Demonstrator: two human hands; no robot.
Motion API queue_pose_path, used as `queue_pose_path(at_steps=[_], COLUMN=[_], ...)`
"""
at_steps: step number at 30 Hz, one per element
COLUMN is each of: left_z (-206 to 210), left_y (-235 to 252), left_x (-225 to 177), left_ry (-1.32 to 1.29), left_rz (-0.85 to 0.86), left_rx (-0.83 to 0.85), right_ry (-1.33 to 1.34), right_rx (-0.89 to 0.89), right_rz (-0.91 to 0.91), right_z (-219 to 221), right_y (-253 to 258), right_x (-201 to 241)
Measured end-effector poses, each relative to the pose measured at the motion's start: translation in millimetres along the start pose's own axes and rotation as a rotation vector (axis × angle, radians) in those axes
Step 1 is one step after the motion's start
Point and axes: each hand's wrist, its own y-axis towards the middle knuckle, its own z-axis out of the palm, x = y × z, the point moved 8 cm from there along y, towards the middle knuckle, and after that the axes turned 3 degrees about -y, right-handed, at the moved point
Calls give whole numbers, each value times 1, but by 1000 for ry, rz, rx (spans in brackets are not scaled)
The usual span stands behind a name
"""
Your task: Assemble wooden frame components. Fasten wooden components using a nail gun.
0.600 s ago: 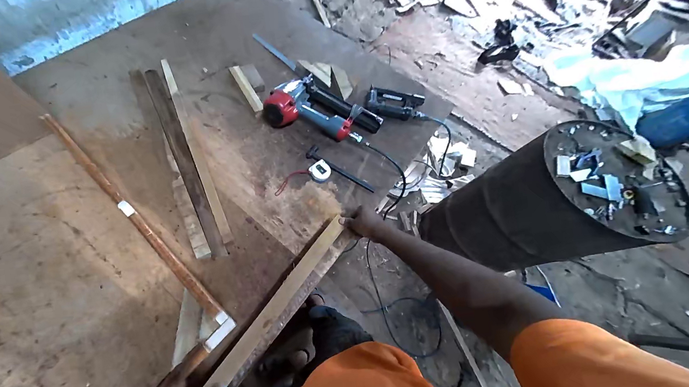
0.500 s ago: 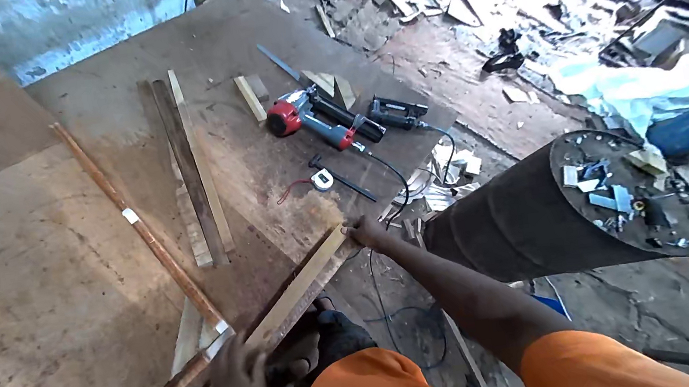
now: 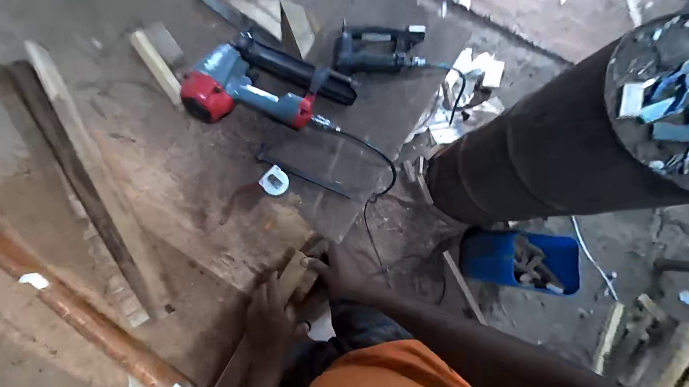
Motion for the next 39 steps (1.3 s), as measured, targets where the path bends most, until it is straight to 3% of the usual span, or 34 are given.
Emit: queue_pose_path(at_steps=[6, 17, 24, 27, 32, 36, 39], left_z=[9, -1, -1, -5, 0, 14, -4], left_y=[-3, -3, 0, 3, 1, -1, -2], left_x=[16, 7, 9, 5, 5, 6, -1], left_ry=[59, 51, 33, 9, -41, -45, -90], left_rz=[-15, -42, -80, -70, -92, -102, -71], left_rx=[-82, -73, -62, -55, -5, 0, -49], right_ry=[100, -7, -132, -219, -612, -708, -872], right_rx=[-19, 4, 215, 180, -219, -235, -249], right_rz=[-19, -113, -147, -303, -297, -84, -25], right_z=[-7, -11, -16, -55, -136, -123, -99], right_y=[5, 6, 16, 56, 194, 302, 329], right_x=[-23, -4, 22, 84, 204, 220, 215])
